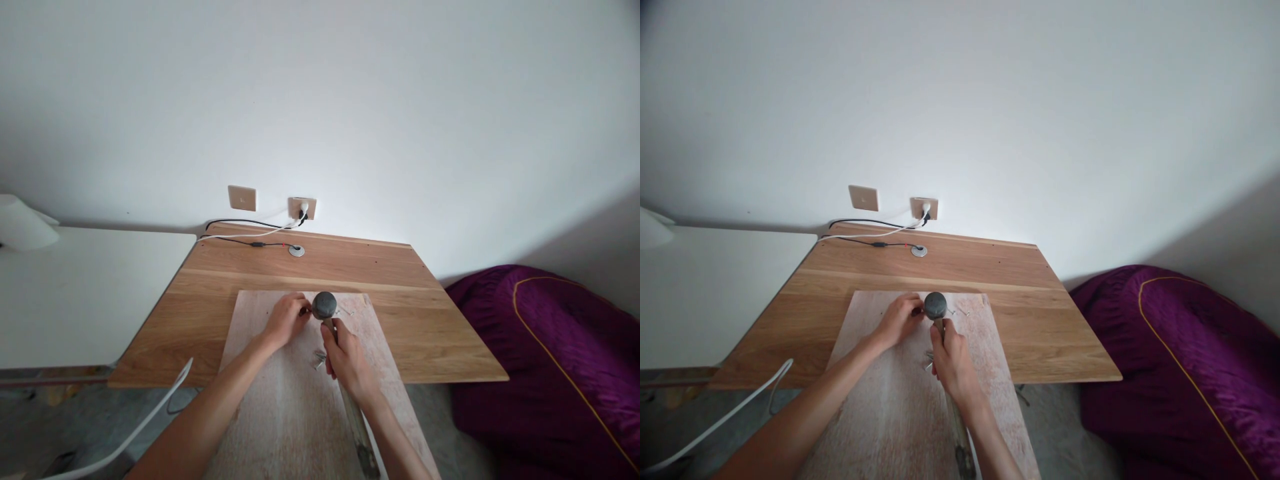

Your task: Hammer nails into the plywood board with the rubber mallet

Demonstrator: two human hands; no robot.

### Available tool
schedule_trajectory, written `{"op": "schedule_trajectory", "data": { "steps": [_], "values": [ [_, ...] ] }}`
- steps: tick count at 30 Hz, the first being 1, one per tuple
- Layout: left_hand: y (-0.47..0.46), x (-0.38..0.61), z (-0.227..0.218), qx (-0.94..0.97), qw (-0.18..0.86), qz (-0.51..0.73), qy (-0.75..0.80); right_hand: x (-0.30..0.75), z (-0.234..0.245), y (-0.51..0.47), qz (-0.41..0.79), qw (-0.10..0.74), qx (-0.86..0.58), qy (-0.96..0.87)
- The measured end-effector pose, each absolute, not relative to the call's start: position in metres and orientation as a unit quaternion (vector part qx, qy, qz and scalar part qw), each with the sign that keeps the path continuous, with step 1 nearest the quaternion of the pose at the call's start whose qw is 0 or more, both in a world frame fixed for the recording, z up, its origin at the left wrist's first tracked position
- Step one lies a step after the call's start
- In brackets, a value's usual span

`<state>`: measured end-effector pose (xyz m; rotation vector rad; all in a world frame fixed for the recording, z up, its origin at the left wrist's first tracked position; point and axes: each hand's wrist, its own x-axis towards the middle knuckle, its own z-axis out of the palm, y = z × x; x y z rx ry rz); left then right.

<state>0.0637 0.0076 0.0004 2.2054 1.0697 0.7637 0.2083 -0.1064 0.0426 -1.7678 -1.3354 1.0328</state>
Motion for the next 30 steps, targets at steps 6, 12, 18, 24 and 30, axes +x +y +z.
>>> {"op": "schedule_trajectory", "data": {
  "steps": [6,12,18,24,30],
  "values": [
    [0.008,0.067,-0.003,0.811,0.283,0.303,0.414,0.221,0.034,-0.126,0.428,0.358,-0.67,-0.491],
    [-0.007,0.057,0.008,0.842,0.234,0.337,0.35,0.238,0.022,-0.138,0.417,0.338,-0.7,-0.472],
    [-0.046,0.046,0.03,0.964,0.102,0.176,0.172,0.241,0.017,-0.139,0.408,0.347,-0.7,-0.473],
    [-0.059,0.054,0.03,0.985,0.006,0.125,0.116,0.24,0.014,-0.14,0.4,0.347,-0.7,-0.48],
    [-0.059,0.058,0.029,0.976,0.064,0.144,0.151,0.24,0.013,-0.139,0.399,0.353,-0.697,-0.48]
  ]
}}
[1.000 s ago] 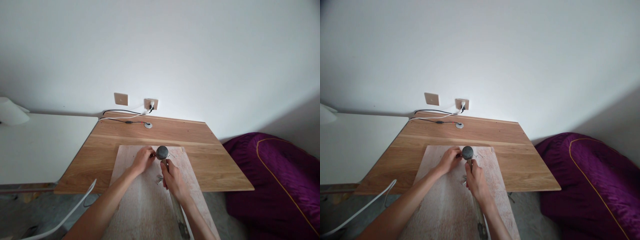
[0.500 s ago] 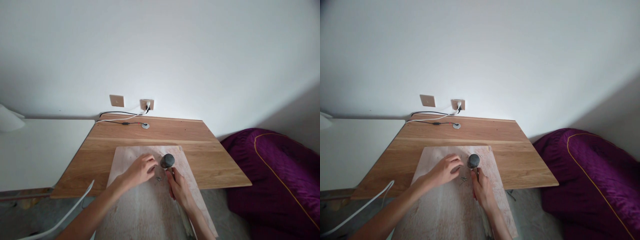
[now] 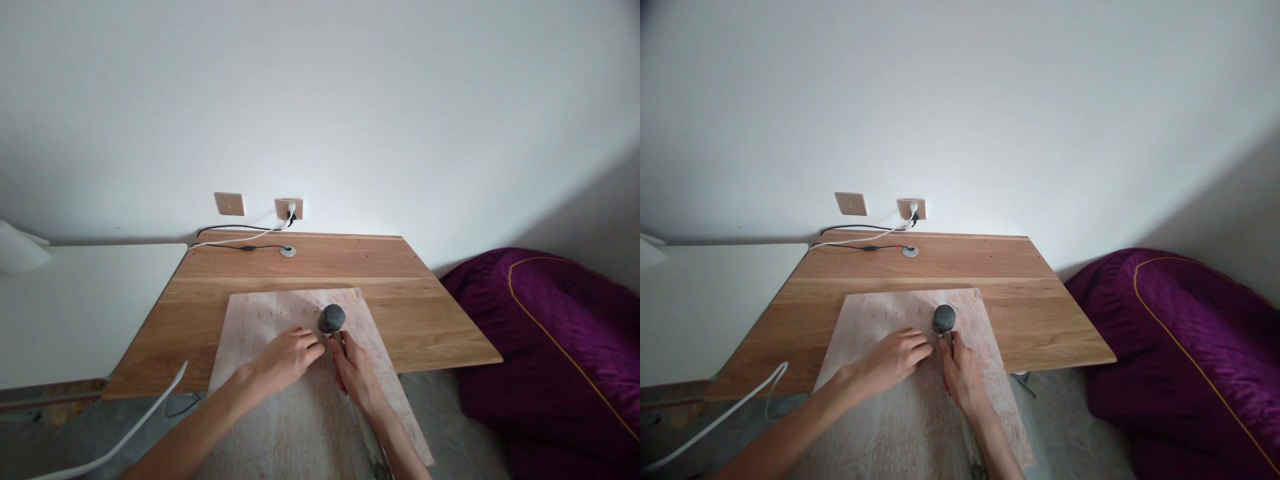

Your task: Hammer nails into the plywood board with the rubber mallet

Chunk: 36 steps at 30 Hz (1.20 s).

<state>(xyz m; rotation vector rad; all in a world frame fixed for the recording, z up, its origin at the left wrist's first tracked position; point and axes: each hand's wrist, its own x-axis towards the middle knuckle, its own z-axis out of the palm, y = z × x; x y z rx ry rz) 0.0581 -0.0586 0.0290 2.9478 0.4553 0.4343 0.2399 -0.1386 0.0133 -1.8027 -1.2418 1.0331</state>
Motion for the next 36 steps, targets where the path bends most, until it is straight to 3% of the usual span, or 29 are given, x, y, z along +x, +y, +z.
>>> {"op": "schedule_trajectory", "data": {
  "steps": [5,10,16,21,28,36],
  "values": [
    [-0.045,0.047,0.021,0.944,0.148,0.208,0.208,0.24,0.015,-0.139,0.414,0.348,-0.691,-0.479],
    [-0.009,0.028,0.008,0.797,0.279,0.36,0.396,0.239,0.018,-0.139,0.418,0.344,-0.694,-0.476],
    [0.013,0.03,-0.004,0.755,0.342,0.37,0.418,0.239,0.018,-0.139,0.416,0.347,-0.698,-0.469],
    [0.011,0.035,-0.011,0.763,0.335,0.355,0.425,0.239,0.015,-0.139,0.416,0.343,-0.699,-0.47],
    [0.007,0.035,-0.007,0.809,0.241,0.33,0.422,0.24,0.013,-0.14,0.415,0.344,-0.7,-0.469],
    [0.006,0.037,-0.008,0.799,0.257,0.337,0.427,0.228,0.034,-0.128,0.45,0.381,-0.646,-0.485]
  ]
}}
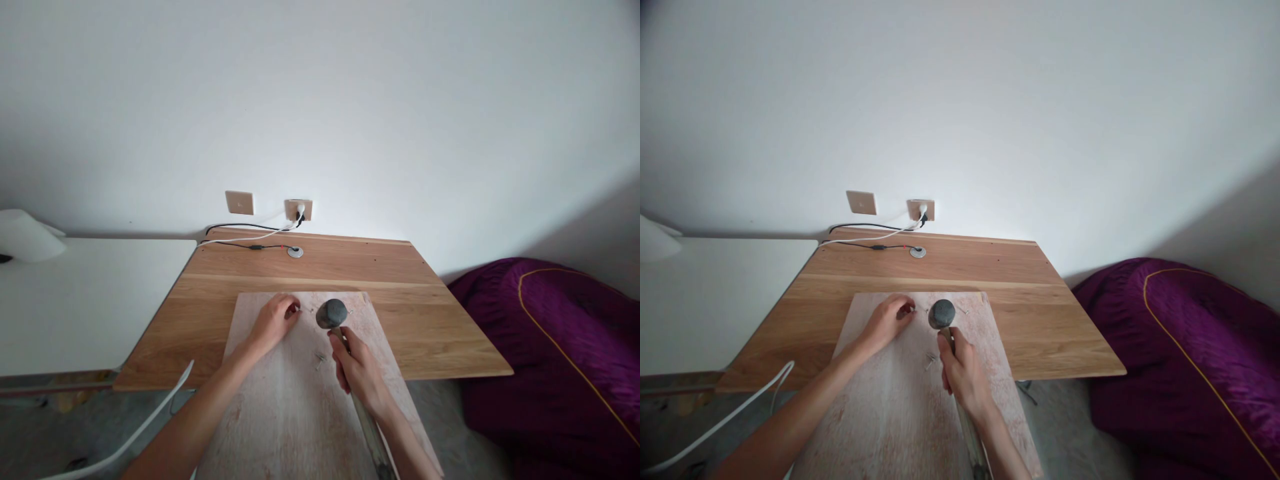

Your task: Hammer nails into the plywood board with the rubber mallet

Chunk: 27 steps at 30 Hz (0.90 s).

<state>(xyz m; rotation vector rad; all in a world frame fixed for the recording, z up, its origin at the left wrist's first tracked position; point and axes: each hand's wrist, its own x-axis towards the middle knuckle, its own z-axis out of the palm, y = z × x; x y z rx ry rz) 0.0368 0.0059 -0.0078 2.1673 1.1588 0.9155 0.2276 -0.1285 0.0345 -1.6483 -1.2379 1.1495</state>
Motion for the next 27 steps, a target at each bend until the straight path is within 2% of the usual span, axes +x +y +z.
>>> {"op": "schedule_trajectory", "data": {
  "steps": [8,15,27],
  "values": [
    [0.002,0.036,-0.006,0.807,0.252,0.33,0.42,0.206,0.049,-0.089,0.44,0.375,-0.632,-0.516],
    [0.002,0.035,-0.005,0.811,0.259,0.316,0.418,0.199,0.038,-0.087,0.432,0.335,-0.641,-0.539],
    [0.001,0.035,-0.006,0.803,0.263,0.333,0.417,0.2,0.041,-0.09,0.41,0.334,-0.647,-0.549]
  ]
}}
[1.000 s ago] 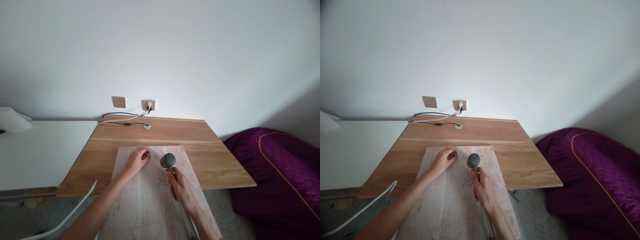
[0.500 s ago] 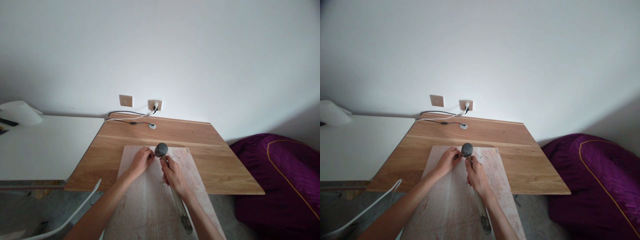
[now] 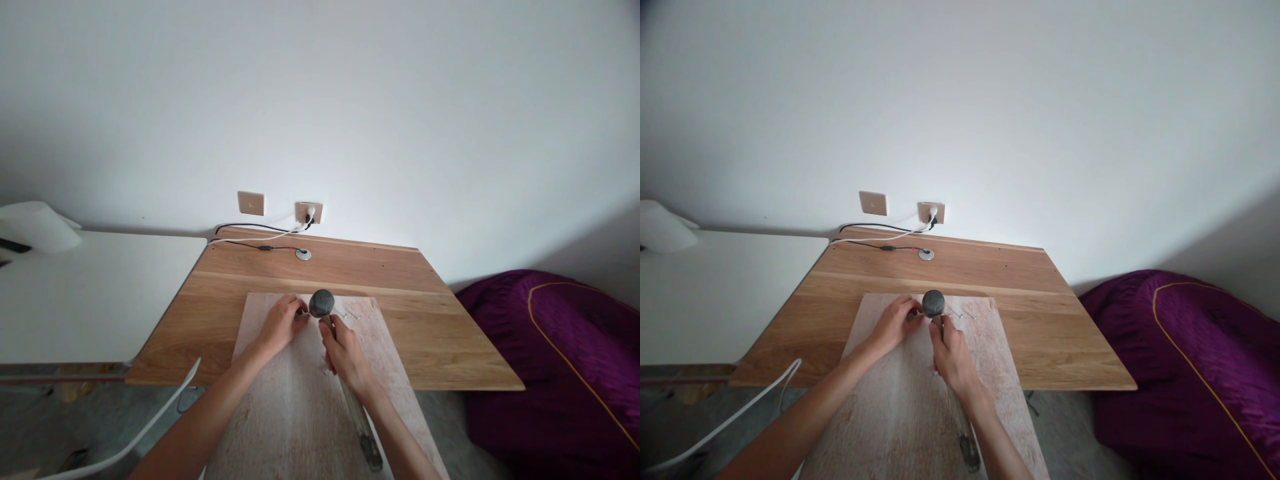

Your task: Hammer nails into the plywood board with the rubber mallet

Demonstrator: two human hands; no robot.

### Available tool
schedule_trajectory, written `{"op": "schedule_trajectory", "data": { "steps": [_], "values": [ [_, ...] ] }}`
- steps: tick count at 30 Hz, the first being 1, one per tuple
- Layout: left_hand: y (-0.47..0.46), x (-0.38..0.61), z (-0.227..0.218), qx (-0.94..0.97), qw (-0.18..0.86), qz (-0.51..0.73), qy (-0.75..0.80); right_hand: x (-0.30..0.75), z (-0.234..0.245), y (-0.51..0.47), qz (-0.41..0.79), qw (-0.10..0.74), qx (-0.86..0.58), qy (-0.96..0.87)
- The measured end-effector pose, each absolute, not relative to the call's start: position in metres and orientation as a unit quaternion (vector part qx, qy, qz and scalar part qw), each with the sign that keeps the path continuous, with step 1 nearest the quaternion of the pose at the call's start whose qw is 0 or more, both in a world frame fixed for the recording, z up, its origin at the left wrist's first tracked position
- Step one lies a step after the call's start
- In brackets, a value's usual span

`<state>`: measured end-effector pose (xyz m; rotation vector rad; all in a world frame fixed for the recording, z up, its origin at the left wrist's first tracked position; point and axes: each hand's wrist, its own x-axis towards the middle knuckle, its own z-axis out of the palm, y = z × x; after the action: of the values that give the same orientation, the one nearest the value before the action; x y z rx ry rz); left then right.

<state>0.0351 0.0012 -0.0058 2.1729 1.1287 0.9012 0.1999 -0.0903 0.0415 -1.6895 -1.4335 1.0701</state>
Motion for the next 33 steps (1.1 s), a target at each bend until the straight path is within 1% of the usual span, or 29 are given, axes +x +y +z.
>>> {"op": "schedule_trajectory", "data": {
  "steps": [4,8,12,16,19,24,27,30,33],
  "values": [
    [0.0014,0.0351,-0.0057,0.801,0.273,0.333,0.416,0.1992,0.0393,-0.0893,0.408,0.344,-0.637,-0.556],
    [0.0011,0.0349,-0.0034,0.806,0.271,0.327,0.411,0.1989,0.0414,-0.0881,0.416,0.322,-0.651,-0.547],
    [0.0006,0.0346,-0.0016,0.805,0.273,0.327,0.414,0.1998,0.0454,-0.0883,0.41,0.327,-0.654,-0.545],
    [0.0006,0.0343,-0.0011,0.81,0.266,0.319,0.414,0.2001,0.0459,-0.0889,0.408,0.313,-0.657,-0.551],
    [0.0006,0.0343,-0.0014,0.814,0.26,0.315,0.413,0.1994,0.0438,-0.0905,0.412,0.324,-0.653,-0.546],
    [0.0006,0.0349,-0.0025,0.814,0.247,0.316,0.419,0.1988,0.0422,-0.0924,0.418,0.318,-0.655,-0.543],
    [0.0005,0.035,-0.0028,0.807,0.256,0.324,0.423,0.1988,0.0433,-0.0929,0.407,0.331,-0.651,-0.549],
    [0.0003,0.0347,-0.0029,0.806,0.264,0.326,0.418,0.1984,0.0423,-0.0932,0.403,0.323,-0.654,-0.552],
    [0.0002,0.0342,-0.0031,0.806,0.266,0.332,0.411,0.1979,0.0385,-0.093,0.401,0.342,-0.647,-0.55]
  ]
}}
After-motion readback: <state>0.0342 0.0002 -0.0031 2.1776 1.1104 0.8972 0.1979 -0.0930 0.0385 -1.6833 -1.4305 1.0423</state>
